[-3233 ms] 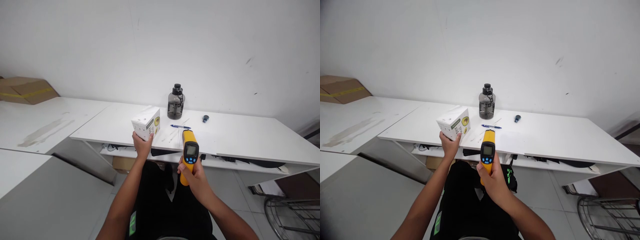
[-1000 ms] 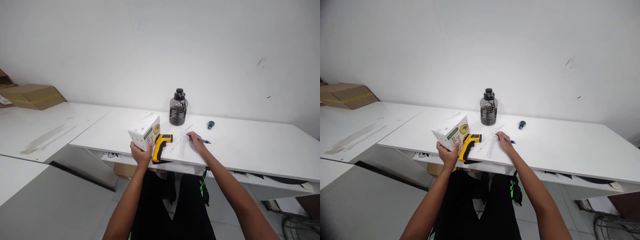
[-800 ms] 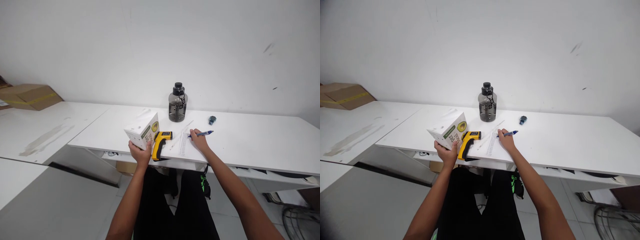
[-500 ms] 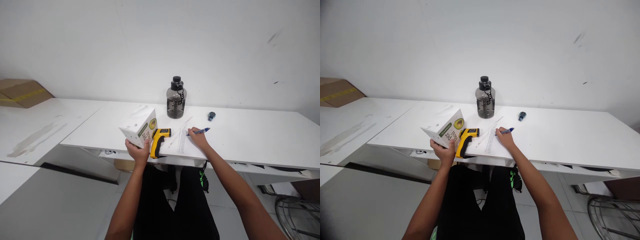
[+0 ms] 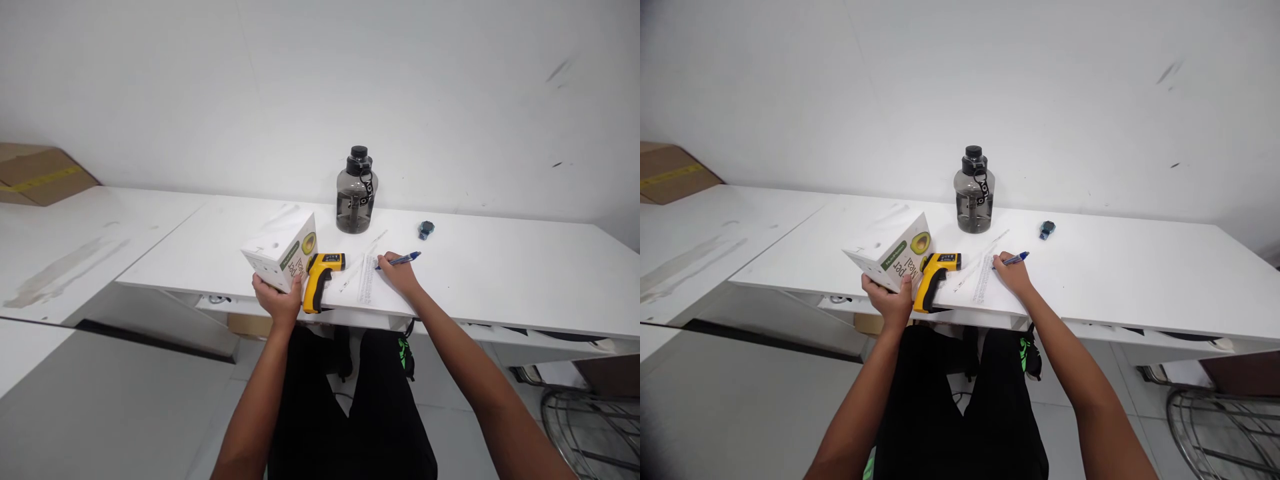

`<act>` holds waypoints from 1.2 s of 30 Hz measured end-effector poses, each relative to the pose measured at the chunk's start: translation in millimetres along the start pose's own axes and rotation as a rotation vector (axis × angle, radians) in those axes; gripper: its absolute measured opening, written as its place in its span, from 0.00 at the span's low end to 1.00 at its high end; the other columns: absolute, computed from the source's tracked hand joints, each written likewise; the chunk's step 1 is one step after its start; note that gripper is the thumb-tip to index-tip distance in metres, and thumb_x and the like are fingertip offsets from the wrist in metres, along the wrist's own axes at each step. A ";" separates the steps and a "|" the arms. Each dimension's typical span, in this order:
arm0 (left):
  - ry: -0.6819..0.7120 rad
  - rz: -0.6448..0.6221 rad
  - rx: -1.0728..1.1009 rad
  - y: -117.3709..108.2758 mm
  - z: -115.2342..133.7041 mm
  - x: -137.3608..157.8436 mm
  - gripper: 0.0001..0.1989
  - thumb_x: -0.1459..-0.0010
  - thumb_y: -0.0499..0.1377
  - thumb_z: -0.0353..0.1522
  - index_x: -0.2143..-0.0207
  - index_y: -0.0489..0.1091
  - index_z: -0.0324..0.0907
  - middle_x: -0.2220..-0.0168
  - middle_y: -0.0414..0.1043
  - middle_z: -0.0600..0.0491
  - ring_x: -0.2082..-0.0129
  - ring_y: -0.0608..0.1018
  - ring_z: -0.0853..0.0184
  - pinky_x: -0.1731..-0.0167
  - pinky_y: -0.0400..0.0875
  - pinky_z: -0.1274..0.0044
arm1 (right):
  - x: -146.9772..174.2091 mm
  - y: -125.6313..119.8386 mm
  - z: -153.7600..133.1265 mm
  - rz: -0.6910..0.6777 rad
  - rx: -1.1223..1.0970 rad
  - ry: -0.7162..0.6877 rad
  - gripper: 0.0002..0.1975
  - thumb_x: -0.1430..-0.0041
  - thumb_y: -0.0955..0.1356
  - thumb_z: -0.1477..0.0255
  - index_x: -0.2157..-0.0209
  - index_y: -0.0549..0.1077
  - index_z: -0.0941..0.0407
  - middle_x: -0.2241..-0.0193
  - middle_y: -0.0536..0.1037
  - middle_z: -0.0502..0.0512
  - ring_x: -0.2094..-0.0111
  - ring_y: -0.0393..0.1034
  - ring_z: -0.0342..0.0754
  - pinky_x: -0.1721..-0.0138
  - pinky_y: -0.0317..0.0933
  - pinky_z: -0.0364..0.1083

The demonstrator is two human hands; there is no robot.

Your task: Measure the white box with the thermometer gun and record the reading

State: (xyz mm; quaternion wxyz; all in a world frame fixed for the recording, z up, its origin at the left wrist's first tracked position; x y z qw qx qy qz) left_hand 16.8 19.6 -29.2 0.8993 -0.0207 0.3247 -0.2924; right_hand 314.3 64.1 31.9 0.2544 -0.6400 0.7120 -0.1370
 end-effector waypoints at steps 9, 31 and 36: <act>0.011 0.028 -0.039 1.2 -2.5 0.7 0.49 0.56 0.66 0.48 0.38 0.48 0.37 0.46 0.64 0.36 0.47 0.71 0.51 0.48 0.66 0.62 | 0.8 -0.4 -1.6 -0.022 -0.022 0.013 0.18 0.46 0.63 0.61 0.83 0.54 0.52 0.83 0.57 0.45 0.77 0.55 0.45 0.72 0.50 0.45; 0.016 0.032 -0.052 -0.3 3.1 -0.3 0.48 0.58 0.66 0.48 0.40 0.51 0.38 0.47 0.66 0.37 0.48 0.72 0.50 0.50 0.67 0.63 | -0.9 -0.1 0.6 0.001 0.020 -0.031 0.19 0.44 0.62 0.60 0.83 0.52 0.52 0.83 0.56 0.45 0.77 0.54 0.45 0.72 0.49 0.46; 0.017 0.040 -0.065 -0.3 4.7 -0.4 0.49 0.59 0.66 0.49 0.40 0.51 0.35 0.48 0.66 0.35 0.48 0.72 0.48 0.49 0.67 0.61 | 0.5 -0.6 -1.2 0.039 0.003 -0.035 0.19 0.44 0.62 0.59 0.83 0.53 0.52 0.83 0.57 0.45 0.76 0.55 0.45 0.71 0.51 0.46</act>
Point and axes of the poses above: each hand's wrist, its own x-axis away from the middle knuckle, its own y-axis out of the palm, z = x × y, the point moved 1 cm from there along -x, towards the middle knuckle
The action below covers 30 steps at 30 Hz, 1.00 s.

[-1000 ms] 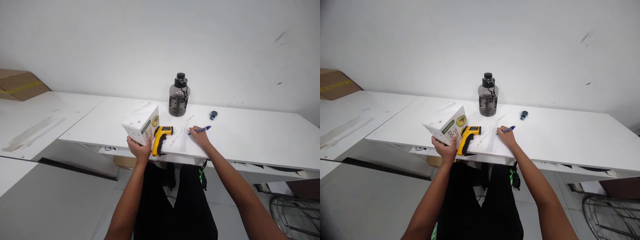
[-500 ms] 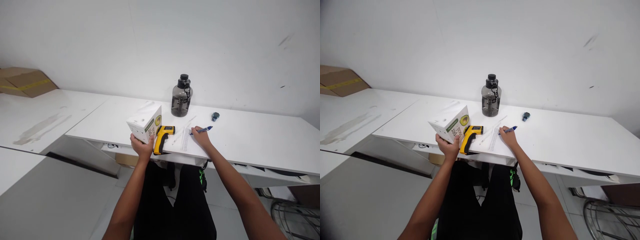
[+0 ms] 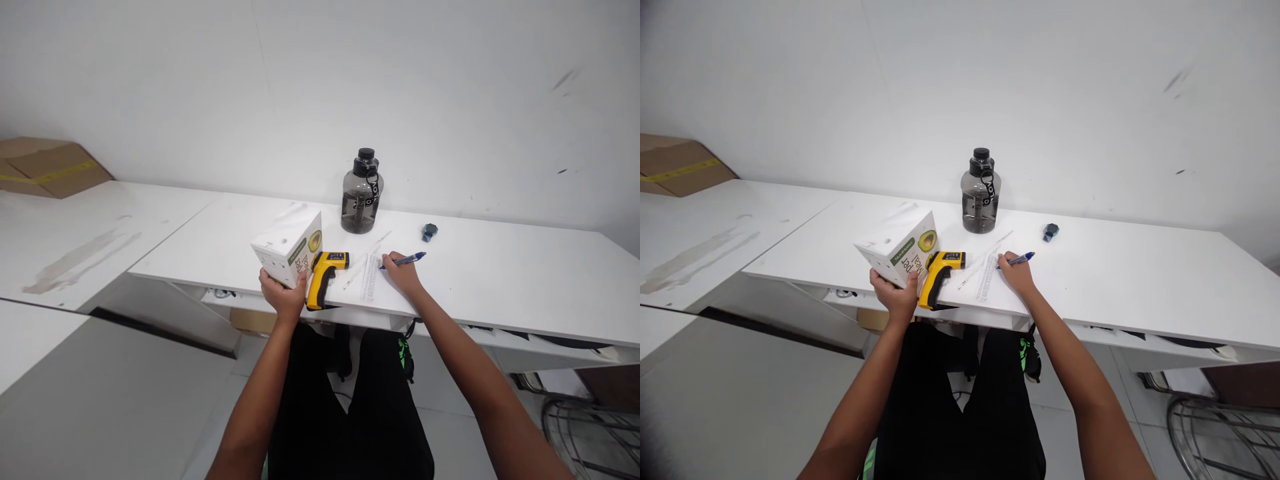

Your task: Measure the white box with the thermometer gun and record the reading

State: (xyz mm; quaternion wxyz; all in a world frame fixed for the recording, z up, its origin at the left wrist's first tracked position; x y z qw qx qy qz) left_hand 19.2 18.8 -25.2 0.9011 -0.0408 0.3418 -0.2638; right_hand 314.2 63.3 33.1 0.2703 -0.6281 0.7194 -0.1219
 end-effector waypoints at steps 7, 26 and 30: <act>-0.011 -0.014 0.016 -0.4 1.0 0.5 0.50 0.58 0.65 0.49 0.39 0.50 0.35 0.46 0.63 0.34 0.45 0.69 0.48 0.47 0.65 0.61 | -0.5 -0.1 -0.1 -0.009 0.010 0.016 0.20 0.44 0.63 0.60 0.83 0.52 0.52 0.83 0.56 0.45 0.77 0.54 0.45 0.72 0.49 0.46; 0.011 -0.029 0.009 -1.9 3.4 0.9 0.48 0.57 0.65 0.48 0.39 0.49 0.36 0.46 0.62 0.36 0.44 0.68 0.49 0.47 0.64 0.63 | 0.7 -1.6 -1.4 0.021 0.044 0.004 0.18 0.44 0.62 0.61 0.82 0.55 0.52 0.82 0.58 0.46 0.75 0.55 0.45 0.70 0.51 0.46; 0.014 -0.027 0.031 -1.5 2.3 1.5 0.48 0.56 0.65 0.47 0.39 0.49 0.35 0.45 0.62 0.35 0.44 0.69 0.50 0.47 0.64 0.63 | 1.0 -2.0 -2.7 0.029 0.031 0.022 0.18 0.44 0.63 0.62 0.83 0.53 0.52 0.83 0.55 0.45 0.76 0.54 0.45 0.71 0.50 0.45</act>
Point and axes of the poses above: each hand's wrist, its own x-axis away from the middle knuckle, its own y-axis out of the palm, z = x × y, the point moved 1 cm from there along -x, towards the middle knuckle
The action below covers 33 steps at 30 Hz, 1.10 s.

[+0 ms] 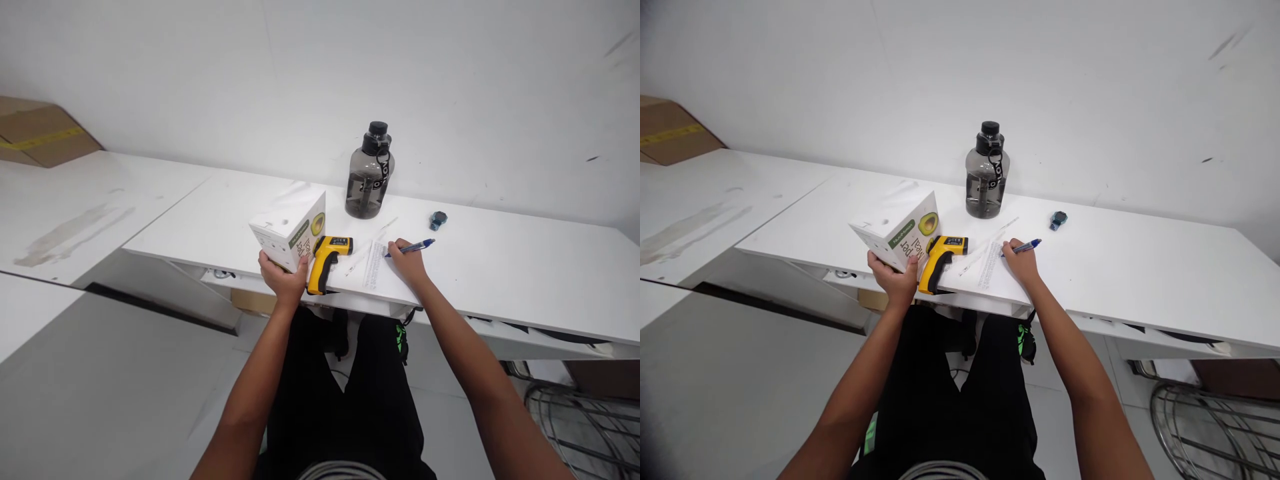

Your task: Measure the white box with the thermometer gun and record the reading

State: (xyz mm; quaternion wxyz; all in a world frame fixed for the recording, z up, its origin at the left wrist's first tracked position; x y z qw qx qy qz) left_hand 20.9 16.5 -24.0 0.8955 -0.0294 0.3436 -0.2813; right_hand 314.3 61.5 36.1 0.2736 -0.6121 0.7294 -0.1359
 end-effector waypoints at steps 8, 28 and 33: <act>0.005 0.002 0.014 2.0 -6.4 1.1 0.48 0.55 0.65 0.48 0.38 0.48 0.37 0.45 0.63 0.36 0.45 0.70 0.53 0.47 0.65 0.64 | -1.1 -0.4 2.4 -0.060 -0.045 0.028 0.17 0.46 0.64 0.64 0.83 0.54 0.52 0.83 0.56 0.45 0.76 0.54 0.44 0.72 0.50 0.45; 0.002 0.012 -0.031 0.0 0.4 0.0 0.48 0.57 0.66 0.47 0.40 0.50 0.35 0.47 0.64 0.35 0.45 0.70 0.49 0.47 0.65 0.62 | 1.9 -2.3 8.8 0.023 0.085 -0.287 0.19 0.42 0.62 0.63 0.52 0.73 0.55 0.63 0.78 0.57 0.72 0.68 0.50 0.64 0.63 0.49; 0.000 0.008 -0.031 0.0 0.3 0.1 0.48 0.57 0.65 0.49 0.40 0.51 0.35 0.47 0.65 0.35 0.47 0.71 0.49 0.48 0.65 0.62 | -3.1 1.3 16.4 0.020 0.110 -0.312 0.20 0.41 0.61 0.65 0.50 0.73 0.55 0.62 0.78 0.58 0.71 0.68 0.49 0.62 0.64 0.50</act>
Point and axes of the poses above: each hand's wrist, its own x-axis away from the middle knuckle, its own y-axis out of the palm, z = x × y, the point moved 1 cm from there along -x, towards the middle knuckle
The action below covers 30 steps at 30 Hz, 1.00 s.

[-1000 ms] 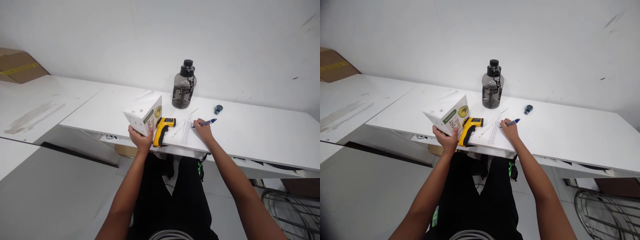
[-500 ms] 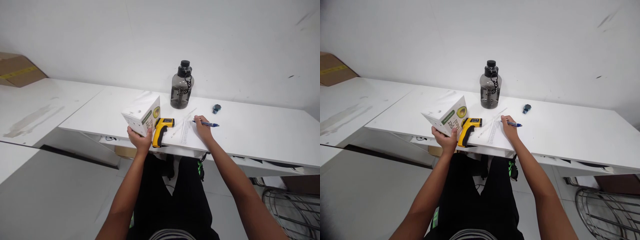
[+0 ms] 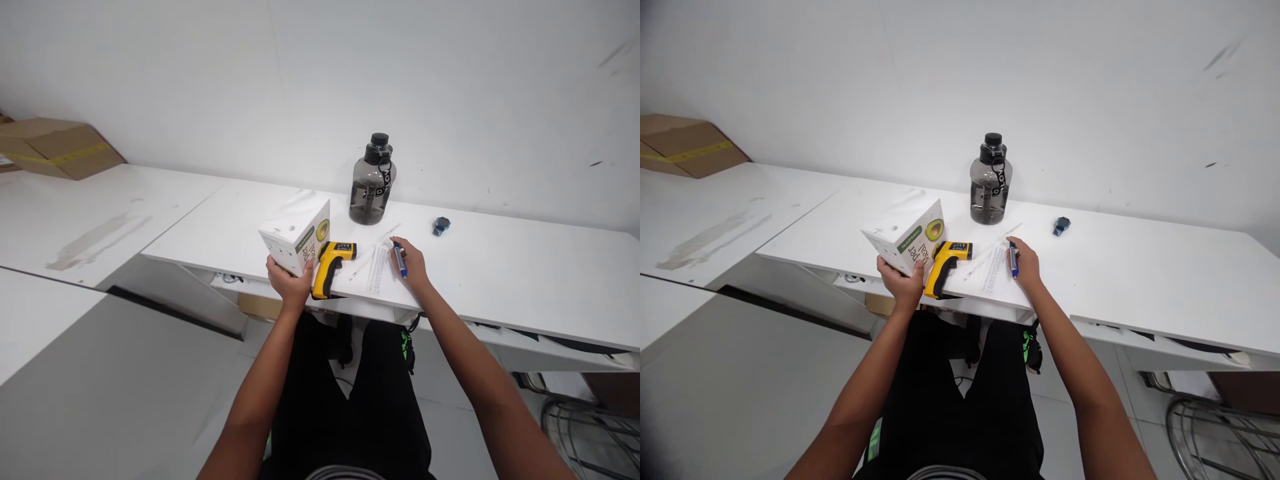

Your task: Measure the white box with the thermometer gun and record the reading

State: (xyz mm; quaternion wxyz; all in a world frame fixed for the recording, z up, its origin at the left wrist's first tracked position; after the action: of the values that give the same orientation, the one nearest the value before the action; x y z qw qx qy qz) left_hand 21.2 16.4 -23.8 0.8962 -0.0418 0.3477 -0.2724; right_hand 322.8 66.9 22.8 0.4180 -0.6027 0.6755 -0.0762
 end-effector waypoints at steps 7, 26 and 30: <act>-0.003 -0.002 0.012 -0.5 0.9 -0.5 0.49 0.57 0.64 0.50 0.40 0.51 0.36 0.47 0.65 0.36 0.47 0.71 0.50 0.48 0.65 0.63 | -3.3 5.6 5.8 0.005 -0.012 0.154 0.24 0.45 0.61 0.72 0.47 0.72 0.56 0.61 0.80 0.56 0.72 0.68 0.47 0.60 0.66 0.51; 0.013 0.009 -0.042 1.5 0.2 -0.1 0.48 0.56 0.63 0.51 0.41 0.50 0.32 0.49 0.65 0.33 0.46 0.69 0.46 0.47 0.63 0.60 | -6.2 8.8 15.6 -0.027 -0.189 0.355 0.28 0.43 0.62 0.67 0.41 0.68 0.57 0.58 0.82 0.54 0.74 0.67 0.44 0.60 0.67 0.49; 0.015 -0.003 -0.070 0.6 1.1 -0.3 0.45 0.55 0.62 0.50 0.42 0.52 0.33 0.51 0.67 0.35 0.48 0.70 0.46 0.48 0.63 0.59 | -6.5 8.6 8.5 -0.033 -0.078 0.300 0.26 0.42 0.62 0.65 0.44 0.71 0.57 0.60 0.83 0.55 0.69 0.72 0.47 0.56 0.67 0.50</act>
State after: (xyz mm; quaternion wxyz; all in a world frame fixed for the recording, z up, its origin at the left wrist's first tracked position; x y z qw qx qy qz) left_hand 22.0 17.0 -22.9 0.8911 -0.0719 0.3636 -0.2618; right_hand 321.4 78.3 15.3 0.2873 -0.6113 0.7228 -0.1458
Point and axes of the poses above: each hand's wrist, its own x-axis away from the middle knuckle, its own y-axis out of the palm, z = x × y, the point moved 1 cm from there along -x, towards the middle knuckle
